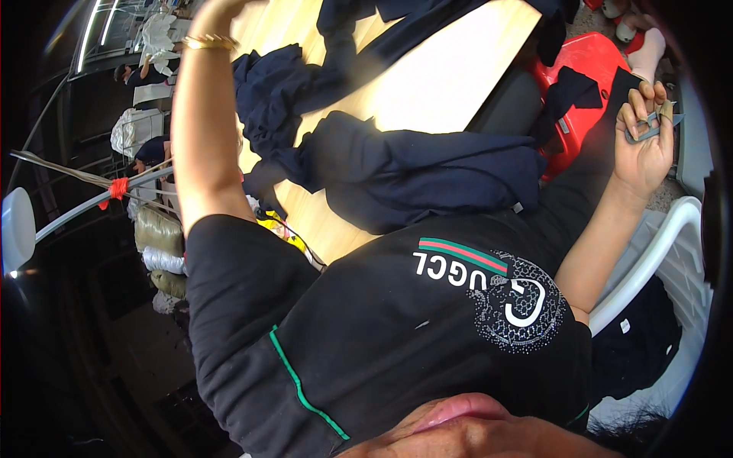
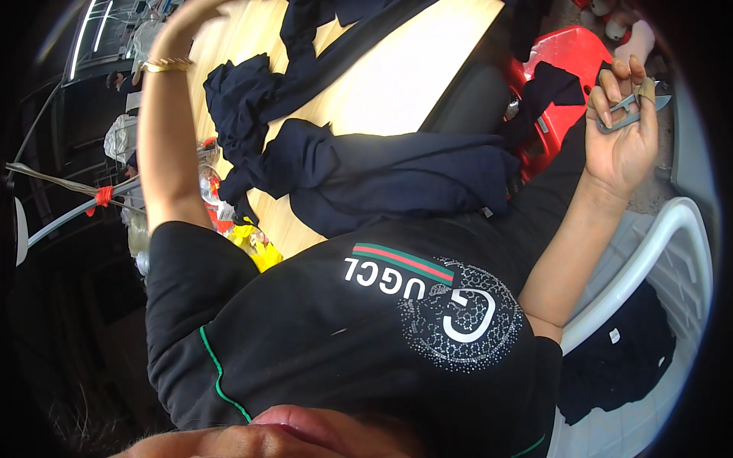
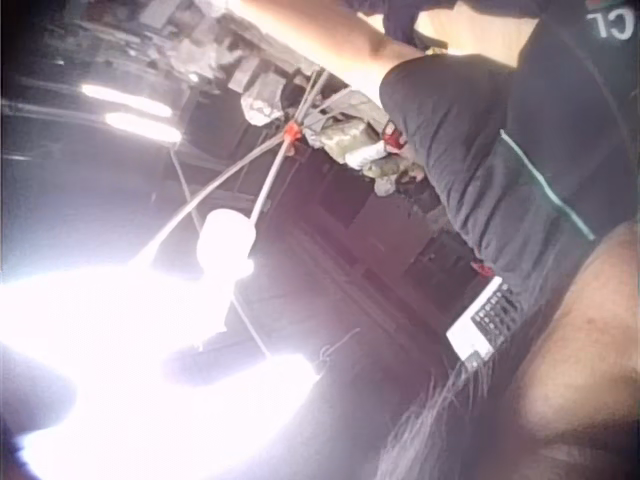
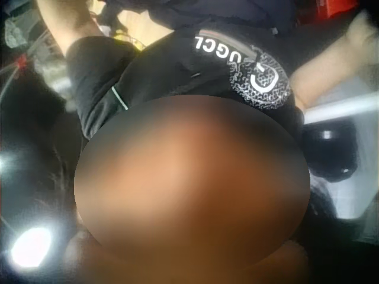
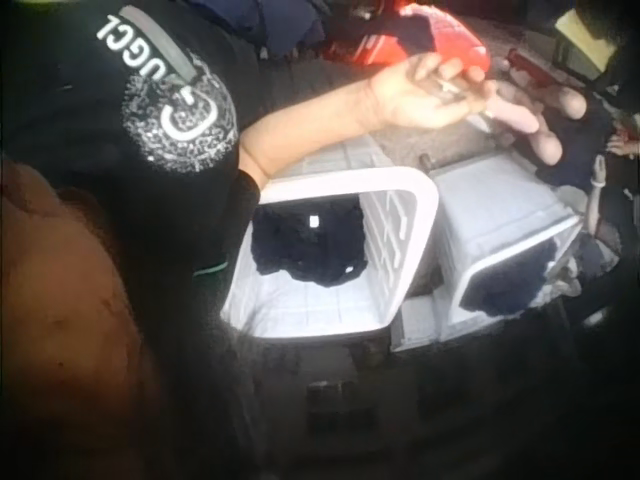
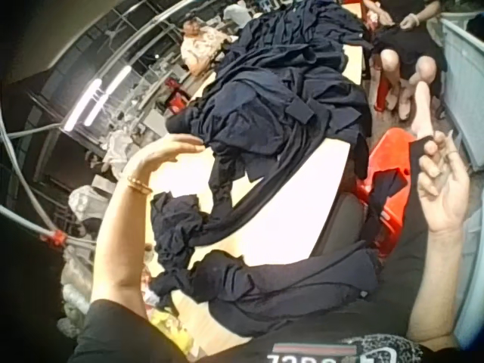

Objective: The person is trimming loose threads from finished navy blue t-shirts using small hand-held scissors and then placing them in a large bin.

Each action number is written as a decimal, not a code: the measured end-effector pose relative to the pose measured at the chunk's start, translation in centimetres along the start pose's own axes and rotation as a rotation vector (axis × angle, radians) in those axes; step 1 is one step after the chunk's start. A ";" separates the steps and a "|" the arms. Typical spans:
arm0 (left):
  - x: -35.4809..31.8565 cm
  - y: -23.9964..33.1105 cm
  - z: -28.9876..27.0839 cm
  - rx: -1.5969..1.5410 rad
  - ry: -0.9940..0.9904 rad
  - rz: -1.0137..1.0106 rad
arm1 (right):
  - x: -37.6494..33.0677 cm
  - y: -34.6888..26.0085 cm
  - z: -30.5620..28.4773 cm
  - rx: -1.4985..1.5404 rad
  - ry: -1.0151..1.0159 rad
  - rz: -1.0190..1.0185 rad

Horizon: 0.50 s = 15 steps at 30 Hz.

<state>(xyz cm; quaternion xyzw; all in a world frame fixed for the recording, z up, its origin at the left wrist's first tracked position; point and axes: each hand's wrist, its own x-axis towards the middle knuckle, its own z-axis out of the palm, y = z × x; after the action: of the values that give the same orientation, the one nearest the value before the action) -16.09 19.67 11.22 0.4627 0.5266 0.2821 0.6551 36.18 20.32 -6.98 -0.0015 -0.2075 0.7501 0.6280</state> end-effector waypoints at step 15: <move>-11.2 -15.7 -3.7 0.580 1.378 0.181 | -0.2 0.8 -1.4 0.017 -0.061 0.302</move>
<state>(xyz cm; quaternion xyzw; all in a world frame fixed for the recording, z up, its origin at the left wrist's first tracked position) -24.63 4.68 1.80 0.3770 0.8302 0.4106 0.0037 35.83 20.44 -8.53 -0.0044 -0.2173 0.8374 0.5016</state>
